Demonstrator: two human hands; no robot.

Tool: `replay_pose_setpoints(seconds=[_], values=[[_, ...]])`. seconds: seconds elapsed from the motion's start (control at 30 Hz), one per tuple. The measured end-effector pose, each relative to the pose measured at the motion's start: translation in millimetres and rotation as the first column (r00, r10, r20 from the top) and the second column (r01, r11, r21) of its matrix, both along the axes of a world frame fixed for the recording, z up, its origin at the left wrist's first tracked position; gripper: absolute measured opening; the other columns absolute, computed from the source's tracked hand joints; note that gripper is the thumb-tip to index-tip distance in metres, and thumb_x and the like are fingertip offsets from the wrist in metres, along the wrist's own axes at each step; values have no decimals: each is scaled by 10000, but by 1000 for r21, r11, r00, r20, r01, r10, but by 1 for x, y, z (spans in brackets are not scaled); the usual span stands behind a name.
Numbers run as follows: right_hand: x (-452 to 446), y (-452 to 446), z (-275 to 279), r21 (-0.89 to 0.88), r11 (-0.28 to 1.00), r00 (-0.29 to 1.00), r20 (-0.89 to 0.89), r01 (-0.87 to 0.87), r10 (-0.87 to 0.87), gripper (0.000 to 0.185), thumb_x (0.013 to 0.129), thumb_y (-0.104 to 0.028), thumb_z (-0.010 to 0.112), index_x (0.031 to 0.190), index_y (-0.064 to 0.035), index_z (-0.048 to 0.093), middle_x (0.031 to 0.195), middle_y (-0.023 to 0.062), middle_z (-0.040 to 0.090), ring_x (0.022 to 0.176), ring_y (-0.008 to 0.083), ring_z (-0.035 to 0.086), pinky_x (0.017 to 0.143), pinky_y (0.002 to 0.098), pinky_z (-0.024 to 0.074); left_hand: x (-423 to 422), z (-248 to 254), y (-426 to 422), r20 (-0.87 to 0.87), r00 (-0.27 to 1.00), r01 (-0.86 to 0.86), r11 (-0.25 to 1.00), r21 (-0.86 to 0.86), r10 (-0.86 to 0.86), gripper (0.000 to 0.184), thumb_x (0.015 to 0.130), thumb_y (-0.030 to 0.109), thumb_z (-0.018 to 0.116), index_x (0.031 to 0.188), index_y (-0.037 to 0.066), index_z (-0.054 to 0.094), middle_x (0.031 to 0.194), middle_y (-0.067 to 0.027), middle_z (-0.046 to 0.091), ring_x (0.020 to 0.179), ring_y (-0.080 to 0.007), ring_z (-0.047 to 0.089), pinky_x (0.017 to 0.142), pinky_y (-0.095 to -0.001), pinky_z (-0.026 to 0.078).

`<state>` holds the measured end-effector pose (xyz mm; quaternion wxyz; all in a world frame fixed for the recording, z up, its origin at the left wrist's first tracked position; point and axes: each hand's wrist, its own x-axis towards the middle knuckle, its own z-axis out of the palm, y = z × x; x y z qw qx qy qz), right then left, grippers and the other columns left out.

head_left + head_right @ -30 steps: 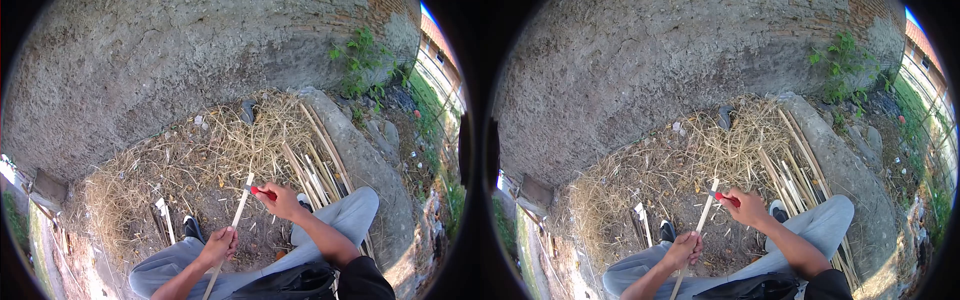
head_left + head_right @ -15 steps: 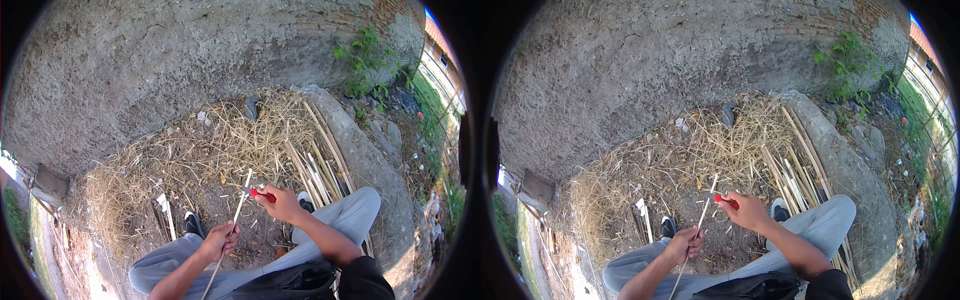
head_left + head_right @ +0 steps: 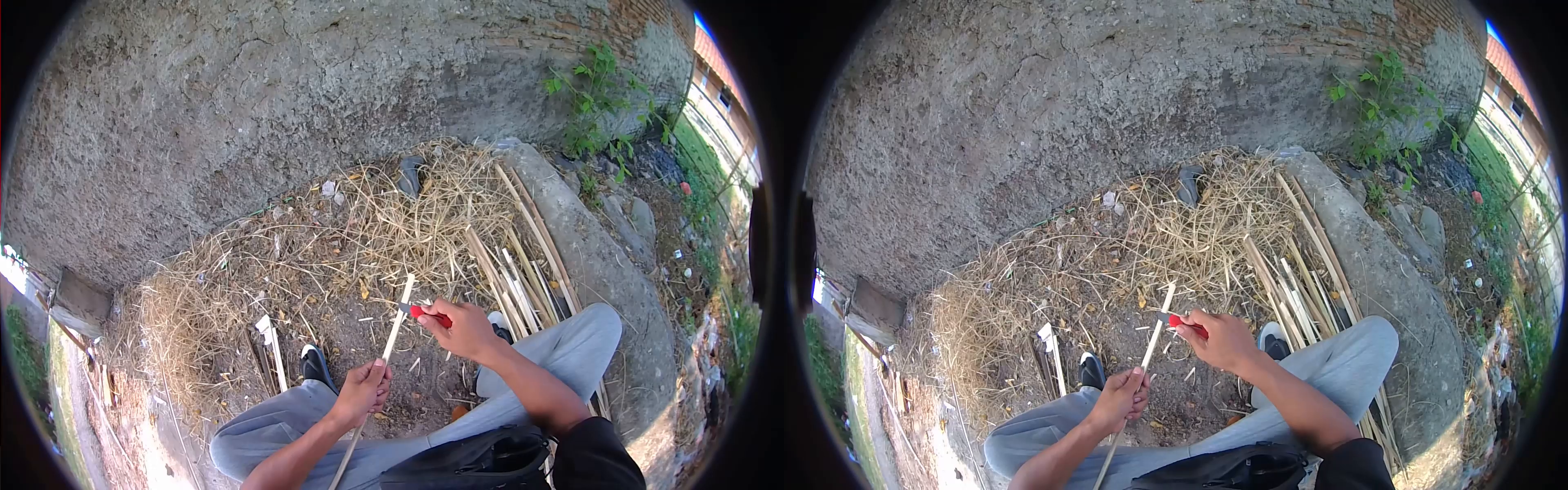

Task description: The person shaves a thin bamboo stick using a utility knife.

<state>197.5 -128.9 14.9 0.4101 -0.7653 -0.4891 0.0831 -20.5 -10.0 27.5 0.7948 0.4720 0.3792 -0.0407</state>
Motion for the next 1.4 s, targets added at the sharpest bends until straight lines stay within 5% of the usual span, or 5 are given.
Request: replay_pose_setpoints(seconds=[0.3, 0.73, 0.93, 1.03, 1.4], values=[[4, -1, -6, 89, 994, 996, 68, -69, 63, 241, 923, -355, 685, 860, -126, 644, 722, 72, 711, 568, 300, 665, 501, 412, 495, -7, 11, -23, -48, 995, 101, 907, 409, -89, 313, 1090, 321, 393, 921, 73, 481, 644, 31, 381, 484, -60, 364, 411, -255, 317], [16, 14, -23, 136, 991, 990, 137, 14, -33, 248, 897, -377, 712, 853, -133, 713, 674, 65, 687, 548, 284, 660, 512, 376, 513, -10, 29, -20, -62, 998, 28, 994, 102, -22, 319, 1087, 328, 401, 888, 86, 461, 646, 29, 380, 478, -61, 333, 399, -261, 292], [117, -9, -56, -126, 882, 889, 5, 454, -457, 226, 956, -303, 645, 933, -79, 661, 681, 110, 677, 543, 242, 635, 535, 382, 480, -36, 10, -21, -84, 949, 289, 733, 616, -304, 319, 1087, 329, 402, 884, 91, 468, 612, 32, 375, 468, -56, 335, 393, -252, 293], [112, 0, -34, 105, 885, 873, -255, 453, -416, 232, 967, -265, 644, 924, -37, 629, 613, 74, 612, 502, 147, 540, 504, 331, 407, -13, 23, 17, -148, 985, -39, 951, 307, 88, 355, 1089, 361, 375, 862, 100, 452, 603, 43, 349, 451, -51, 322, 382, -248, 287], [35, 13, -34, 153, 979, 900, -433, 136, -57, 256, 967, -276, 665, 943, -22, 638, 657, 53, 627, 558, 100, 509, 539, 302, 385, 1, 6, 23, -109, 990, 84, 996, -42, -88, 366, 1078, 401, 406, 878, 101, 470, 599, 59, 297, 456, -61, 258, 386, -248, 234]])
